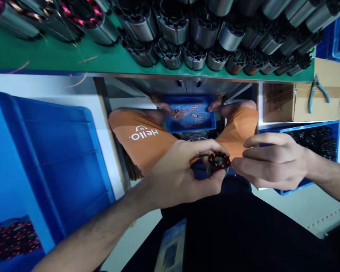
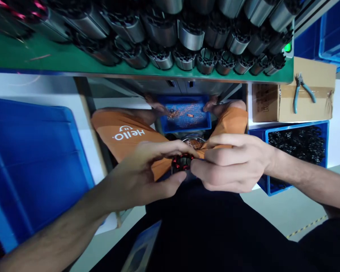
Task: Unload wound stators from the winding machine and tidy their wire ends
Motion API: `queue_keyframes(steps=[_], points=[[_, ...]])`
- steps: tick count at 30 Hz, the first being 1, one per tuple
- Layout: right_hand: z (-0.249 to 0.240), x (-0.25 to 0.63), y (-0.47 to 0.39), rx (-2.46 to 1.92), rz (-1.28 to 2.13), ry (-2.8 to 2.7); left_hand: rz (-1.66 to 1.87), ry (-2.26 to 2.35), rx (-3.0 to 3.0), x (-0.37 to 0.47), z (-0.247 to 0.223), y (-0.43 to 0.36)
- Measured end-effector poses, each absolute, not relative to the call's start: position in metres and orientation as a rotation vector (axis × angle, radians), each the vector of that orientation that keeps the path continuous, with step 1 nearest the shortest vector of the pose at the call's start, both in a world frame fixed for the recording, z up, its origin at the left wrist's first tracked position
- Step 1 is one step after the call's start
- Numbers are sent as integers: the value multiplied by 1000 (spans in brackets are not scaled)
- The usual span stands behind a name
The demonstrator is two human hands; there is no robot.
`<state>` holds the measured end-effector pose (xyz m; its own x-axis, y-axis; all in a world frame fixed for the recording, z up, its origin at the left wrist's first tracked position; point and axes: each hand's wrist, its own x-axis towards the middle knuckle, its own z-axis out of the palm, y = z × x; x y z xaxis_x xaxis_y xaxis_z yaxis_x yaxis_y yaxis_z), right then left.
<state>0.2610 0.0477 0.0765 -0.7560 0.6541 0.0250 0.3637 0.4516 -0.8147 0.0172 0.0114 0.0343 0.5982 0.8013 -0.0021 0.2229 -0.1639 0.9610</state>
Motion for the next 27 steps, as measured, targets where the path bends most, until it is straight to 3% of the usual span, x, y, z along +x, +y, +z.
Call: queue_keyframes(steps=[2, 4, 7, 11, 13, 15, 18, 20, 23, 27], points=[[78, 268, 52, -701, 1105, -2411, 619, 867, 1657, 15, 36, 10], [76, 271, 54, -859, 1252, -2255, 747, 1001, 1799, 13, 36, 7], [70, 269, 53, -1160, 1917, -1837, 951, 1057, 2104, 12, 32, 4], [57, 261, 50, -1123, 2555, -1429, 1116, 896, 2395, 10, 30, 3], [56, 257, 47, -1110, 2553, -1470, 1137, 824, 2513, 10, 31, 4], [61, 252, 45, -1127, 2288, -1721, 1125, 835, 2528, 11, 30, 3], [74, 247, 45, -1165, 1830, -2053, 939, 997, 2155, 16, 28, 1], [81, 249, 49, -1143, 1701, -2172, 804, 1033, 1908, 17, 26, -1], [83, 261, 57, -1145, 1813, -2076, 866, 1051, 1944, 14, 25, -3], [69, 271, 60, -1250, 2380, -1566, 1102, 1021, 2100, 12, 30, -2]])
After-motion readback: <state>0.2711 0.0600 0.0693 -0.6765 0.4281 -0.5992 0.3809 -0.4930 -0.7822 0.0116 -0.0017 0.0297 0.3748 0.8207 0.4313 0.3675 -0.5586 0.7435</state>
